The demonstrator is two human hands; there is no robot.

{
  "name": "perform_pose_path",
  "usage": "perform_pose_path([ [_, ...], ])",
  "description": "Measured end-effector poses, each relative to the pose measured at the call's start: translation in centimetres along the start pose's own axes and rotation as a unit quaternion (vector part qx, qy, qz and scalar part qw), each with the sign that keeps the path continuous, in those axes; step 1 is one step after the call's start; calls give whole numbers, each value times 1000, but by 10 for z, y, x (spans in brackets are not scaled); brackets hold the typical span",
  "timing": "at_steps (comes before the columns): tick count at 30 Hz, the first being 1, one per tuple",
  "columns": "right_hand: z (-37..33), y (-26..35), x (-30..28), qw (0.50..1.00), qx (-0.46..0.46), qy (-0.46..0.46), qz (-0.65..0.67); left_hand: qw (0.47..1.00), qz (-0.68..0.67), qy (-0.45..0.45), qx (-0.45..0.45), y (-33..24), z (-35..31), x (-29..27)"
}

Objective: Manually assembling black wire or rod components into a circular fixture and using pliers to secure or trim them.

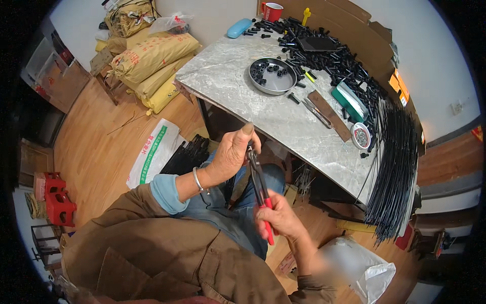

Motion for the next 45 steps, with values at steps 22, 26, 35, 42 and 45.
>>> perform_pose_path([
  [22, -18, 75, 15, 780, -108, -151, -598, 998, 37, -45, -22, 10, -5, -21],
  [26, -15, 50, 3, 922, 49, -85, -375, 999, 8, -26, -47, 6, -7, -23],
  [35, -34, 30, -4, 947, 212, 28, -239, 998, 49, 28, -28, 2, -21, -9],
  [42, -39, 71, 16, 770, -71, -130, -620, 997, 69, 14, -20, 0, -29, -4],
  [45, -38, 24, 8, 958, 131, -120, -227, 996, 78, 29, -8, 5, -30, -7],
])
Point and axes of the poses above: each hand's wrist, its own z-axis towards the middle knuckle, its own x-axis out of the palm, y = z × x, the point moved 5 cm from there along z, towards the middle knuckle, and after that the axes turned 5 degrees about y, right-handed, at the moved point
